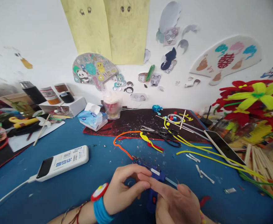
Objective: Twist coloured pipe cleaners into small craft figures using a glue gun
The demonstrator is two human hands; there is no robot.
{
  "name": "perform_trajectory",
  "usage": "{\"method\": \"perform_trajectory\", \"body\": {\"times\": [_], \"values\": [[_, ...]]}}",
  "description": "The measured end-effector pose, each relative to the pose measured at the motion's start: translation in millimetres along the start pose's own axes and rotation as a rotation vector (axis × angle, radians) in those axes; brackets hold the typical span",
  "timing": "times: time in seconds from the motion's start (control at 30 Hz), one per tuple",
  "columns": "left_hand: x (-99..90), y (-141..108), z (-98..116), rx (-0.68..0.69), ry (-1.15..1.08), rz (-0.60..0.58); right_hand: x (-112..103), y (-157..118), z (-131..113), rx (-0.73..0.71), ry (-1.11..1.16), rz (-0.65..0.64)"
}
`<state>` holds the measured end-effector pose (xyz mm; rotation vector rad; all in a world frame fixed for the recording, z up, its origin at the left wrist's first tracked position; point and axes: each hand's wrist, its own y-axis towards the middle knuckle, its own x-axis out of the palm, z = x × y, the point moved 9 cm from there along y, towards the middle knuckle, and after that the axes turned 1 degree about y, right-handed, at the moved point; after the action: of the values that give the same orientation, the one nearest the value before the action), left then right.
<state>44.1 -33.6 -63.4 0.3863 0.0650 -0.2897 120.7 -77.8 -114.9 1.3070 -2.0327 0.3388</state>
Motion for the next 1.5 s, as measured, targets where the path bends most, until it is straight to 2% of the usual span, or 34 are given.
{"method": "perform_trajectory", "body": {"times": [0.2,0.33,0.6,0.7,0.83,1.0,1.13,1.2,1.23,1.3,1.37,1.43,1.5], "values": [[-1.9,1.8,0.7,-0.049,-0.081,-0.005,-6.4,-1.2,11.3,0.118,-0.004,0.072],[-3.0,3.6,0.6,-0.066,-0.089,0.008,-5.0,0.8,9.1,0.112,0.053,0.064],[-5.7,7.6,8.4,-0.002,-0.028,0.010,0.7,5.1,1.2,0.053,0.190,0.037],[-2.3,5.5,-4.5,-0.109,-0.101,-0.032,-0.4,3.4,-0.5,0.072,0.124,0.074],[3.8,1.2,-22.3,-0.273,-0.206,-0.090,-3.6,1.8,1.6,0.167,0.019,0.151],[7.0,-0.5,-21.5,-0.292,-0.241,-0.131,-10.6,1.8,10.4,0.259,-0.048,0.240],[6.2,-0.8,-19.2,-0.253,-0.334,-0.119,-1.5,2.2,-7.3,0.159,-0.151,0.123],[-0.4,0.8,-19.9,-0.212,-0.356,-0.051,1.4,-1.9,-24.3,0.114,-0.320,0.079],[-5.1,1.7,-21.2,-0.198,-0.352,-0.005,1.2,-4.7,-35.1,0.081,-0.475,0.077],[-15.0,3.8,-24.4,-0.190,-0.340,0.089,2.2,-11.1,-61.0,-0.051,-0.938,0.093],[-24.4,6.7,-28.0,-0.217,-0.338,0.171,6.5,-17.2,-76.2,-0.170,-1.465,0.092],[-33.2,10.2,-30.0,-0.247,-0.347,0.241,6.0,-20.1,-74.2,-0.197,-1.858,0.055],[-40.3,13.5,-30.5,-0.269,-0.357,0.294,-0.6,-20.9,-65.3,-0.162,-2.040,0.012]]}}
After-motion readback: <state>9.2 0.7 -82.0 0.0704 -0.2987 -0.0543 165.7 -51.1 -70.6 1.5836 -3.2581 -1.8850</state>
